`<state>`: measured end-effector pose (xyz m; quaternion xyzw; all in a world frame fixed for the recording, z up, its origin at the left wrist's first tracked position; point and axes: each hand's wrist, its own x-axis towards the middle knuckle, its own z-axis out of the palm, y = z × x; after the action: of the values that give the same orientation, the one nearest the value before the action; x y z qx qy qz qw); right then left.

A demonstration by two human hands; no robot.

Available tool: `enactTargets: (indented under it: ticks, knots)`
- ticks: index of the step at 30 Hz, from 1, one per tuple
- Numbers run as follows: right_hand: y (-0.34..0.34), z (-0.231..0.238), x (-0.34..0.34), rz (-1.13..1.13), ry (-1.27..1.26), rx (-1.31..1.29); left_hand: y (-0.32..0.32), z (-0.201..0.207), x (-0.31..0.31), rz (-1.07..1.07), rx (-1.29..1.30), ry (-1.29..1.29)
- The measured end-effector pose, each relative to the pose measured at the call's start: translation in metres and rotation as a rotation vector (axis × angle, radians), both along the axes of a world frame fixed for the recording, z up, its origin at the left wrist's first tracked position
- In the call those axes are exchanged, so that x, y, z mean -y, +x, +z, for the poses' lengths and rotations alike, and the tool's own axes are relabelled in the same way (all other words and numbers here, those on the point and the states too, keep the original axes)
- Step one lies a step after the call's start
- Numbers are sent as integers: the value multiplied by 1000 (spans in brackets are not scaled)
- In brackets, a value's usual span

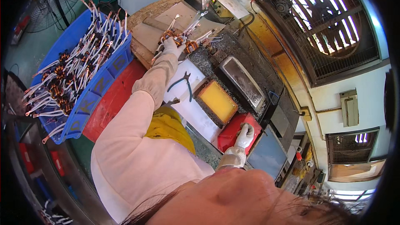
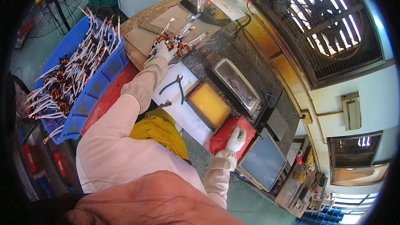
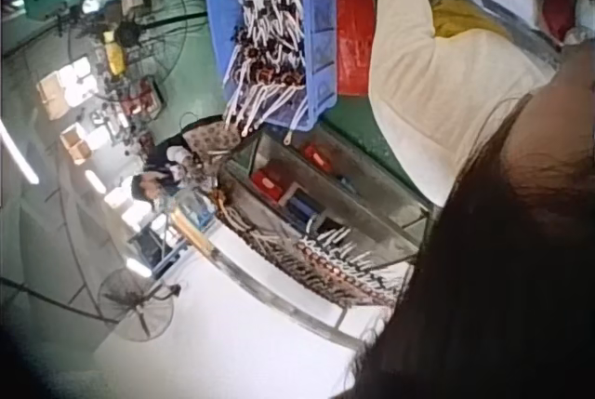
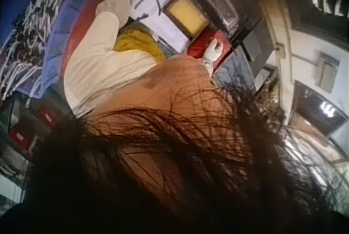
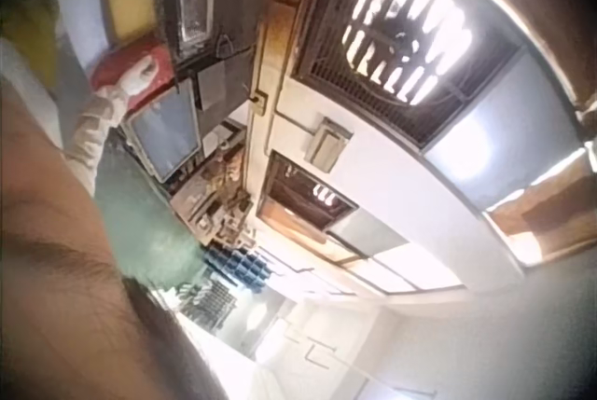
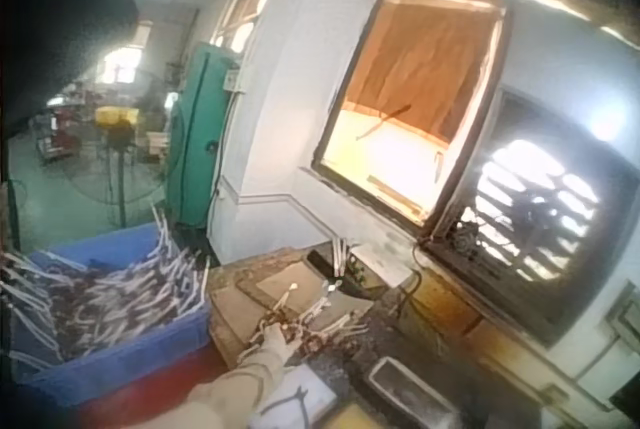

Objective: The person takes wired coil components from a blue bin, dips their wire ends into flux and a solder bath, and places the soldered components onto a wooden board.

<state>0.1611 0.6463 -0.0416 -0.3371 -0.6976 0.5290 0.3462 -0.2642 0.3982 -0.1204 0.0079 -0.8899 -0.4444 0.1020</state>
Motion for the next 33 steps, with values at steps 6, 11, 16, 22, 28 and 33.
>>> enactTargets:
  ticks: [6,11,16,22,28,33]
  knots:
    - [1,-10,-6,-10,-8,-11,26,15,4,-32,-14,-78]
    - [0,-6,-3,10,-23,-30,54,25,33,-82,17,-106]
    - [1,-4,-3,-4,-17,-58,88,32,82,-219,141,-63]
    - [-1,-3,-5,33,-18,-75,131,28,164,-312,177,217]
    - [2,-1,0,4,-14,-58,169,70,248,-98,-106,33]
    - [3,6,1,8,16,53,201,116,320,92,-280,-73]
